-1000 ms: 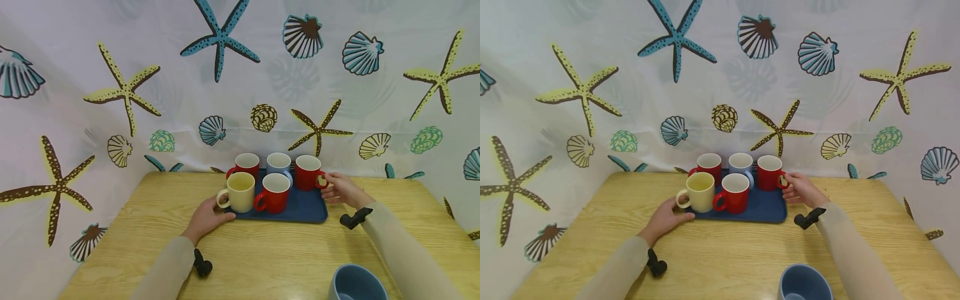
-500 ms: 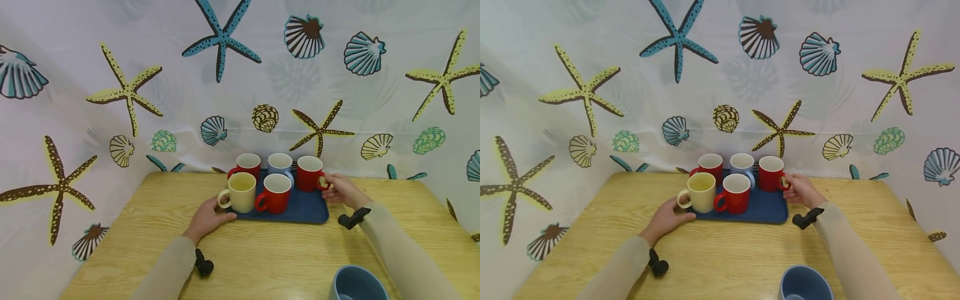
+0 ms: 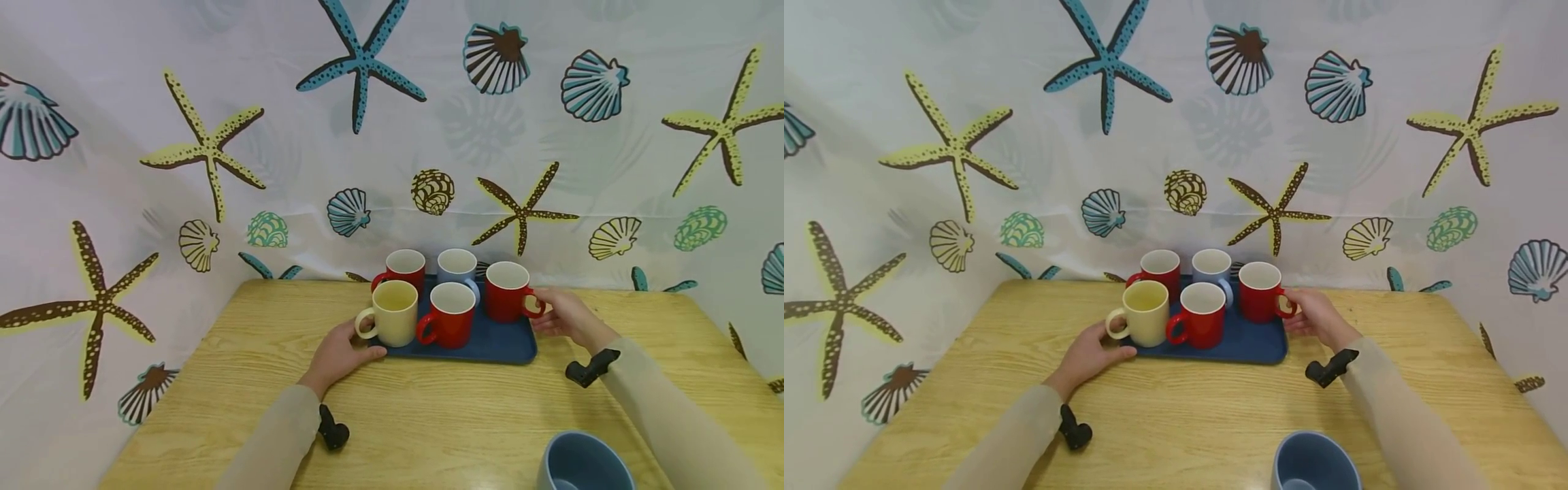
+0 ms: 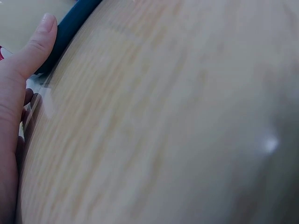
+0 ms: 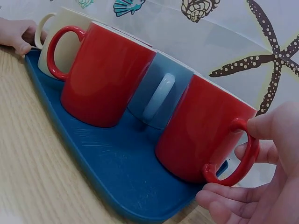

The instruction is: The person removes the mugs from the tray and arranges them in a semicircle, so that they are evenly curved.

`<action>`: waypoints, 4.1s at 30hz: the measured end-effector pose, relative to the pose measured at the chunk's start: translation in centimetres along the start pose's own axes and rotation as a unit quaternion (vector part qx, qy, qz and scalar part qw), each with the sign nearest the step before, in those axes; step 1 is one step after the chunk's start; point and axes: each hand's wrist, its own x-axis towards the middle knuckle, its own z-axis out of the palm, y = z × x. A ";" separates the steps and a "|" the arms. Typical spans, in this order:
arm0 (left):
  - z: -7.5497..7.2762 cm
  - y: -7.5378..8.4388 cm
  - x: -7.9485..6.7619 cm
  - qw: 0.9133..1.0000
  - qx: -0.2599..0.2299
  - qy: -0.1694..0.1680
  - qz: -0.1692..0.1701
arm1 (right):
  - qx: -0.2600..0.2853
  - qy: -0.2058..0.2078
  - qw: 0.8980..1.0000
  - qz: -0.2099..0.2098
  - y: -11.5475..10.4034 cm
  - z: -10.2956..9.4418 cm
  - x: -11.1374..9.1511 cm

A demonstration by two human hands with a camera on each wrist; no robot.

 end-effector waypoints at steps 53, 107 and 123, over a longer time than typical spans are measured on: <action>0.0 0.7 -0.3 1.000 -0.022 -0.007 0.005 | -0.018 -0.058 0.997 -0.038 3.0 -1.1 -11.2; -0.3 1.1 -0.1 1.000 -0.009 -0.007 -0.001 | -0.007 -0.184 0.982 -0.041 6.3 -0.6 -16.9; -0.2 0.9 -0.2 1.000 -0.005 -0.007 -0.002 | -0.016 -0.193 0.980 -0.038 6.7 0.0 -17.2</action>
